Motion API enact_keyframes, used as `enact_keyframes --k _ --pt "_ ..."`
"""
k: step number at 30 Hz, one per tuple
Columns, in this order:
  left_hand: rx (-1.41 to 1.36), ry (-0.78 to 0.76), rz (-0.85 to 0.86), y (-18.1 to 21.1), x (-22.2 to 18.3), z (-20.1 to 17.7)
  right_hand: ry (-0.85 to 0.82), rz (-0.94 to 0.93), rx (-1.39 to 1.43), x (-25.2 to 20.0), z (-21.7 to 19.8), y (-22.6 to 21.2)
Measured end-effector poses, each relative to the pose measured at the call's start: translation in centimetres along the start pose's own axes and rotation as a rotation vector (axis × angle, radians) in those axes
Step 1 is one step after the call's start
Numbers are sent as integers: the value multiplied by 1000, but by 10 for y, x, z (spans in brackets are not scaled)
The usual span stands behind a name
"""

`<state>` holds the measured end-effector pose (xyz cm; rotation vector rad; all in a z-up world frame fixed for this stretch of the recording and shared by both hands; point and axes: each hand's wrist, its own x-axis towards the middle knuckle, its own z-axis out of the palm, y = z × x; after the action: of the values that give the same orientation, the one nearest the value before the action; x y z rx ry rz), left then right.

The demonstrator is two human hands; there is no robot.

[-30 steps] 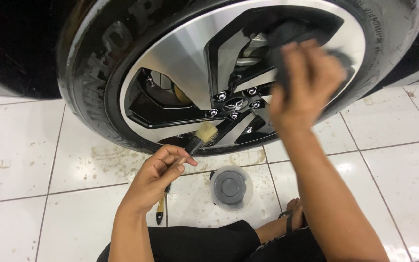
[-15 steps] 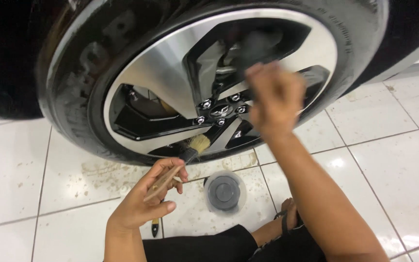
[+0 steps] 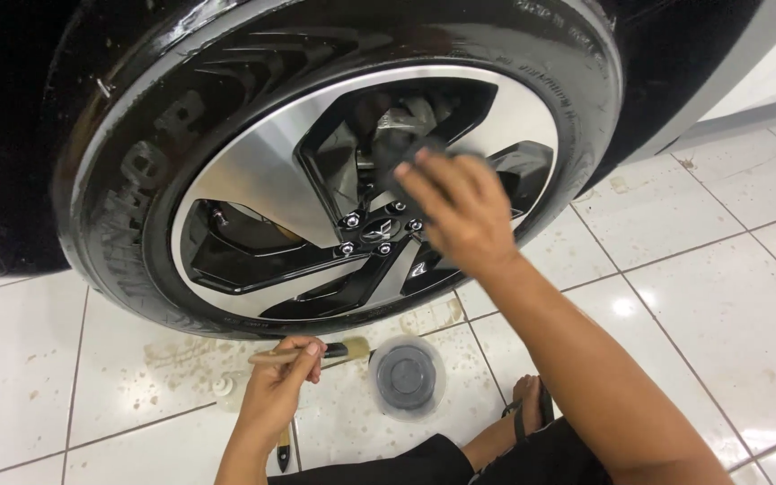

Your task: The person scrubs the car wheel rim and tire with a brush and wipes the surfaces with a cloth. They alternate between brushing the spokes and lug nuts and wiping down the rim and tire sidewall.

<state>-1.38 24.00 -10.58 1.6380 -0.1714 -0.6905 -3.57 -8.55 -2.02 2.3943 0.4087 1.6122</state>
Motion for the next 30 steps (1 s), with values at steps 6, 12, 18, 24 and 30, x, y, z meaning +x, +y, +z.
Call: enact_keyframes --k 6,12,18,24,30 --pt "110 73 -40 12 1 4 123 460 -79 -13 5 10" --pt "58 90 -27 10 5 6 78 696 122 -11 16 -13" --pt "42 86 -20 -4 18 10 -67 444 -115 -3 41 8" --pt "88 117 -9 -1 15 6 30 738 70 -38 42 -15" --pt "64 108 10 1 24 10 90 400 71 40 68 -33"
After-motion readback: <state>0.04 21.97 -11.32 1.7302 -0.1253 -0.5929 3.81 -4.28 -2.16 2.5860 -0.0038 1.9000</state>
